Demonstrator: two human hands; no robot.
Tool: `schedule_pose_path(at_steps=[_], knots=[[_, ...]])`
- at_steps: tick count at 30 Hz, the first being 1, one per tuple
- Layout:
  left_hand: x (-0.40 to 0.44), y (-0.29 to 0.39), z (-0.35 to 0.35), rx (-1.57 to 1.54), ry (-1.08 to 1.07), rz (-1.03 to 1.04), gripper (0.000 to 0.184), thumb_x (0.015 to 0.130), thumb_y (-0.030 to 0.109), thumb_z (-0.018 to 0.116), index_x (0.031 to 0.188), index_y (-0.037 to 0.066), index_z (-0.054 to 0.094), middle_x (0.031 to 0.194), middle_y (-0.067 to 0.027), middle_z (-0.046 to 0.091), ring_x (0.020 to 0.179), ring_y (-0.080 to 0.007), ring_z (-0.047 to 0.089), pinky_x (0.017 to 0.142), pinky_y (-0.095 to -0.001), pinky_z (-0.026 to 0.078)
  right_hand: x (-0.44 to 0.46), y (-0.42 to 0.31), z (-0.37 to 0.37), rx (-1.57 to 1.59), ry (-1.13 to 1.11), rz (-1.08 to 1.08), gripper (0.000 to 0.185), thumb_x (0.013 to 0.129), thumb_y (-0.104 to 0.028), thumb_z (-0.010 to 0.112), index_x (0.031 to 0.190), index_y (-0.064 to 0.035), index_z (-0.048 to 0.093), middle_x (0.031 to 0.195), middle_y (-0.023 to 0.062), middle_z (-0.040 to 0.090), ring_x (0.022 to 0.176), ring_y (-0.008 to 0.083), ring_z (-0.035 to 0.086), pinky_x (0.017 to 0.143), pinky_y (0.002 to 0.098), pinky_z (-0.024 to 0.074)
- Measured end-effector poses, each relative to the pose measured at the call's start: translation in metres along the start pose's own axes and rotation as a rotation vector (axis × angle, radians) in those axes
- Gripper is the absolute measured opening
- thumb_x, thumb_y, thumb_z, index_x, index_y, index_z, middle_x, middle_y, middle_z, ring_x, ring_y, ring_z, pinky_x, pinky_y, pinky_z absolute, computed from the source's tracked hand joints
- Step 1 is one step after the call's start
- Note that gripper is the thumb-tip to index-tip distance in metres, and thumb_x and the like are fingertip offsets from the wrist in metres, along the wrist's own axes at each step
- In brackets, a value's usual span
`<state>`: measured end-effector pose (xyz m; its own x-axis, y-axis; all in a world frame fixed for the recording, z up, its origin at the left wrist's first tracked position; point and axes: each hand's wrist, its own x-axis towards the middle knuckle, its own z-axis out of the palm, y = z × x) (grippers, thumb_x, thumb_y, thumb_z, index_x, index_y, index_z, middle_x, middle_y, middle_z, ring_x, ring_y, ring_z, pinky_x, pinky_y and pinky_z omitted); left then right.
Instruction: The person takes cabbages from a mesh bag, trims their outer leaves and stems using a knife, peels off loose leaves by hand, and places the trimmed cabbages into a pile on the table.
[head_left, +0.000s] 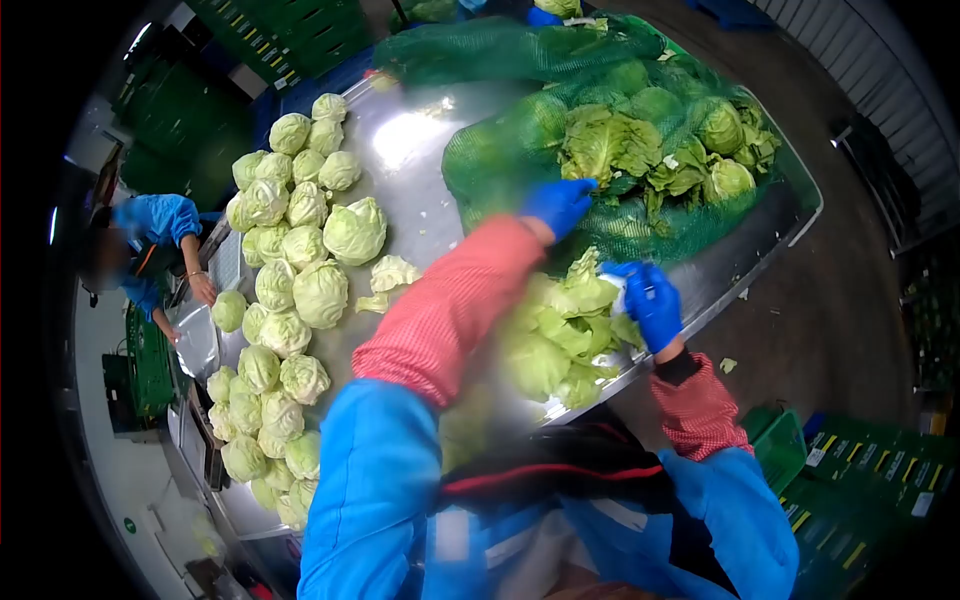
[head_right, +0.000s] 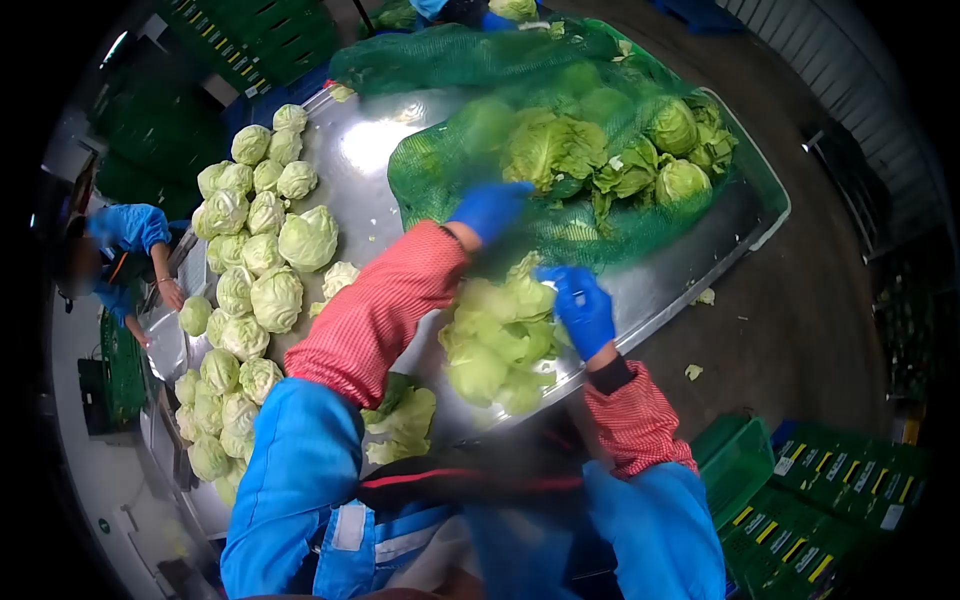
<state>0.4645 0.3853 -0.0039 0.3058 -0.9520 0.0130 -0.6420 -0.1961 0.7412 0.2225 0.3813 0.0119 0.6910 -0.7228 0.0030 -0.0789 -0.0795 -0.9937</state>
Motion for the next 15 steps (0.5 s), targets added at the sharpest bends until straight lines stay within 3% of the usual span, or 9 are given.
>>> schedule_pose_path(at_steps=[2,5,6,8,9,10,12,14,15], knots=[[0.011,0.014,0.014,0.505,-0.124,-0.047,0.038,0.080,0.020,0.062,0.116,0.010,0.063,0.099,-0.0156,0.067,0.091,-0.0295,0.065,0.083,-0.0378,0.049,0.021,-0.003,-0.030,0.062,0.154,0.035,0.024,0.097,-0.021,0.050,0.104,-0.0050,0.066,0.089,0.0021,0.067,0.058,0.0010,0.042,0.052,0.0169,0.0356],[0.017,-0.027,0.068,0.812,-0.834,-0.006,0.035,0.083,0.023,0.056,0.117,0.016,0.063,0.102,-0.0163,0.067,0.096,-0.0330,0.064,0.085,-0.0424,0.049,0.052,-0.005,-0.043,0.150,0.131,-0.077,0.028,0.098,-0.027,0.049,0.103,-0.0040,0.065,0.067,-0.0026,0.056,0.050,0.0016,0.040,0.046,0.0176,0.0320],[-0.004,-0.041,0.081,0.605,-0.622,-0.020,0.033,0.087,0.025,0.051,0.117,0.017,0.063,0.102,-0.0161,0.066,0.096,-0.0338,0.063,0.085,-0.0444,0.049,0.062,-0.003,-0.041,0.176,0.117,-0.083,0.027,0.098,-0.026,0.049,0.104,-0.0041,0.064,0.073,-0.0013,0.060,0.052,0.0010,0.040,0.046,0.0176,0.0326],[-0.015,-0.006,0.068,0.613,-0.752,-0.136,0.032,0.090,0.022,0.047,0.115,0.010,0.062,0.100,-0.0191,0.065,0.090,-0.0346,0.064,0.080,-0.0430,0.050,0.076,-0.004,-0.039,0.143,0.039,-0.061,0.022,0.097,-0.024,0.050,0.100,-0.0055,0.062,0.093,0.0027,0.066,0.055,0.0006,0.041,0.050,0.0171,0.0355],[-0.022,0.013,0.048,0.556,-0.626,-0.086,0.030,0.089,0.021,0.050,0.114,0.009,0.062,0.099,-0.0195,0.064,0.089,-0.0346,0.063,0.080,-0.0414,0.050,0.082,-0.004,-0.037,0.128,-0.001,-0.047,0.019,0.097,-0.023,0.051,0.097,-0.0062,0.060,0.103,0.0047,0.069,0.057,0.0005,0.042,0.052,0.0169,0.0370],[-0.034,0.025,0.025,0.497,-0.498,-0.041,0.029,0.088,0.019,0.053,0.113,0.008,0.061,0.098,-0.0200,0.063,0.088,-0.0345,0.062,0.080,-0.0398,0.050,0.088,0.004,-0.033,0.187,-0.018,-0.069,0.020,0.097,-0.022,0.051,0.100,-0.0056,0.062,0.100,0.0027,0.069,0.058,0.0009,0.043,0.053,0.0175,0.0378],[-0.062,0.014,-0.006,0.205,0.380,0.107,0.031,0.084,0.017,0.061,0.112,0.004,0.060,0.099,-0.0188,0.061,0.090,-0.0329,0.061,0.081,-0.0375,0.049,0.094,0.008,-0.027,0.167,-0.063,-0.072,0.020,0.097,-0.022,0.052,0.101,-0.0057,0.064,0.094,0.0010,0.069,0.059,0.0012,0.044,0.053,0.0181,0.0382],[-0.068,0.029,-0.057,0.077,0.744,-0.231,0.047,0.081,0.025,0.070,0.118,0.000,0.055,0.109,-0.0166,0.060,0.100,-0.0282,0.059,0.086,-0.0362,0.047,0.097,0.017,-0.022,0.122,-0.095,-0.024,0.021,0.096,-0.022,0.053,0.102,-0.0067,0.066,0.083,-0.0012,0.066,0.060,0.0022,0.046,0.054,0.0194,0.0397],[-0.064,-0.028,-0.058,-0.004,0.922,-0.393,0.064,0.079,0.038,0.072,0.124,-0.002,0.051,0.111,-0.0192,0.060,0.104,-0.0276,0.058,0.088,-0.0366,0.046,0.097,0.028,-0.017,0.124,-0.115,-0.045,0.021,0.096,-0.023,0.053,0.101,-0.0065,0.065,0.084,-0.0010,0.066,0.058,0.0020,0.045,0.052,0.0189,0.0382]])
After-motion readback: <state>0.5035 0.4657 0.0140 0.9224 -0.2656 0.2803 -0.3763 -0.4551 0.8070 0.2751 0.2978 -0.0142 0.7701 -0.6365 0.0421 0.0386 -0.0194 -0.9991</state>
